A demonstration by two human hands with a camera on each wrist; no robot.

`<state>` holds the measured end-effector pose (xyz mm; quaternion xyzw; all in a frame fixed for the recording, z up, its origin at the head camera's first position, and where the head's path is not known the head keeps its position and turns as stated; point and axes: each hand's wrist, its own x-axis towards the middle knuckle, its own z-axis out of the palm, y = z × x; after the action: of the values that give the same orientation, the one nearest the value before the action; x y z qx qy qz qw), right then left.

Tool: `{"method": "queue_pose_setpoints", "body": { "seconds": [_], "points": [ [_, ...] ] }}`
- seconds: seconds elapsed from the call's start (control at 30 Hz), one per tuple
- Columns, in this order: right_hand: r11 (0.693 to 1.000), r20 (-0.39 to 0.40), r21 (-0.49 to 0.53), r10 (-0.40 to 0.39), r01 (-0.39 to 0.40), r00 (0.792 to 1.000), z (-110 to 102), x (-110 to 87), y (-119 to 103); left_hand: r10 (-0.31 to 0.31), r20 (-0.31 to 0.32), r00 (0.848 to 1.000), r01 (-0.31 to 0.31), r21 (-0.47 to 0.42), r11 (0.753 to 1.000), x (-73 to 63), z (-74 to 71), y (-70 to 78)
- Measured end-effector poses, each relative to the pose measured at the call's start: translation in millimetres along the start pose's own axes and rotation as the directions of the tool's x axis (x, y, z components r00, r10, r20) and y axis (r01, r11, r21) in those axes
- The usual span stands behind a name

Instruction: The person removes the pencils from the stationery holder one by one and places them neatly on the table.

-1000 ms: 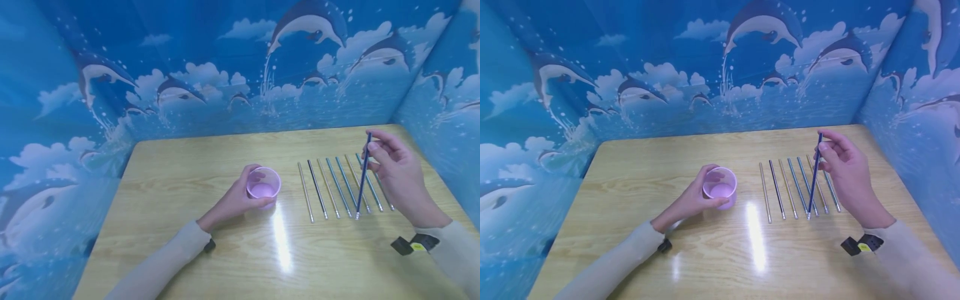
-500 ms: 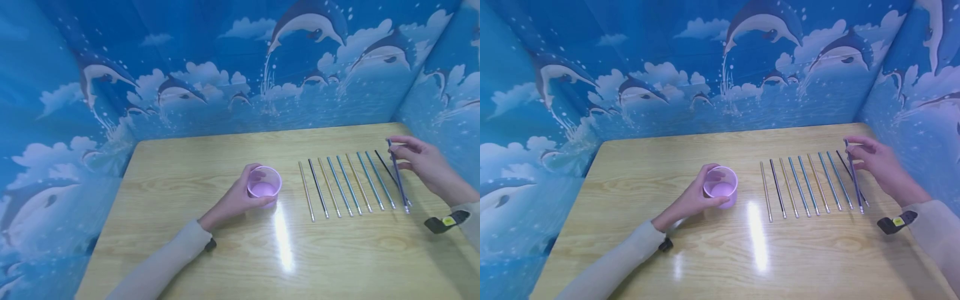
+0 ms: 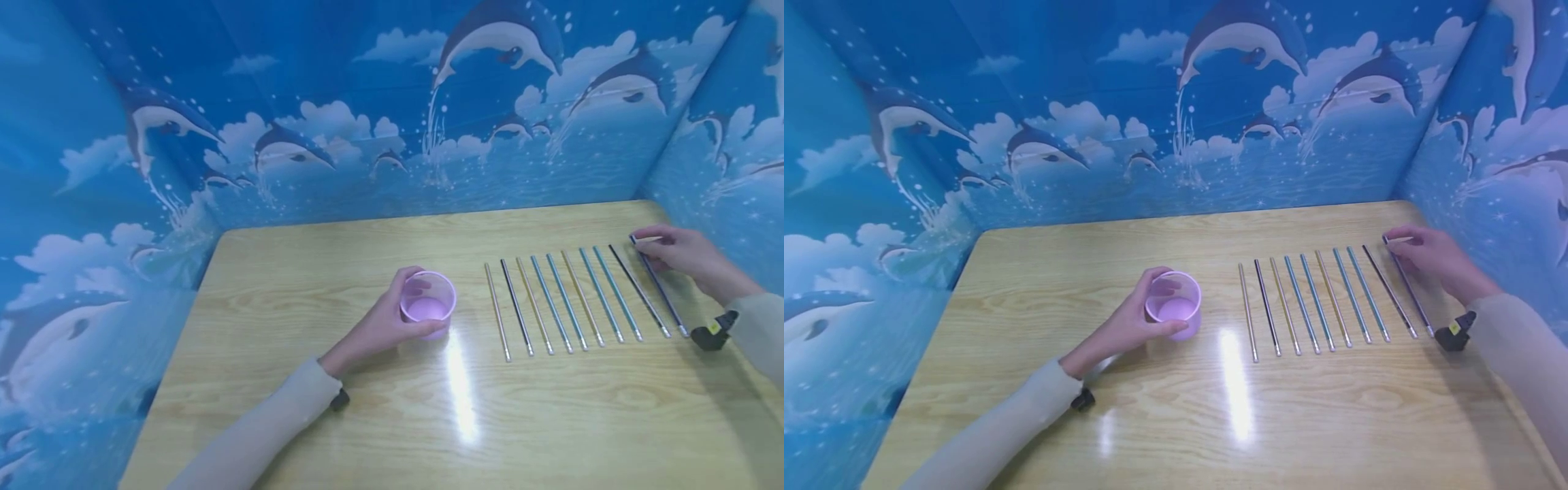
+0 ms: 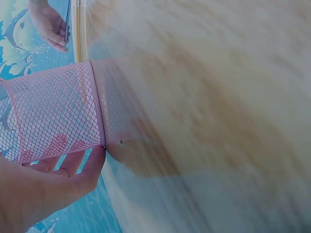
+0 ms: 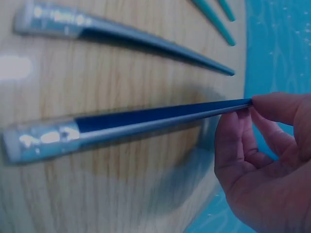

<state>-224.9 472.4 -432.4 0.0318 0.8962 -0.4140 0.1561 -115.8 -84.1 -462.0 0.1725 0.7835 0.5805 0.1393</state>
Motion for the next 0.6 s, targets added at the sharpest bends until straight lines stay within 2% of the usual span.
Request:
{"method": "queue_pose_setpoints", "body": {
  "seconds": [0.2,0.4,0.6],
  "points": [
    [0.987,0.038,-0.158,-0.030,0.036,0.999,5,14.0,8,-0.006,-0.001,1.000,0.006,0.009,1.000,-2.0,-0.6,-0.9],
    [0.946,0.013,-0.317,-0.071,0.071,0.997,9,16.3,8,-0.002,0.003,1.000,0.002,0.013,1.000,-2.1,-0.5,-1.5],
    [0.943,-0.018,-0.329,-0.059,0.050,0.998,17,11.0,5,0.002,-0.013,1.000,-0.002,0.047,0.999,-4.6,-7.7,-0.1]
  ]
}}
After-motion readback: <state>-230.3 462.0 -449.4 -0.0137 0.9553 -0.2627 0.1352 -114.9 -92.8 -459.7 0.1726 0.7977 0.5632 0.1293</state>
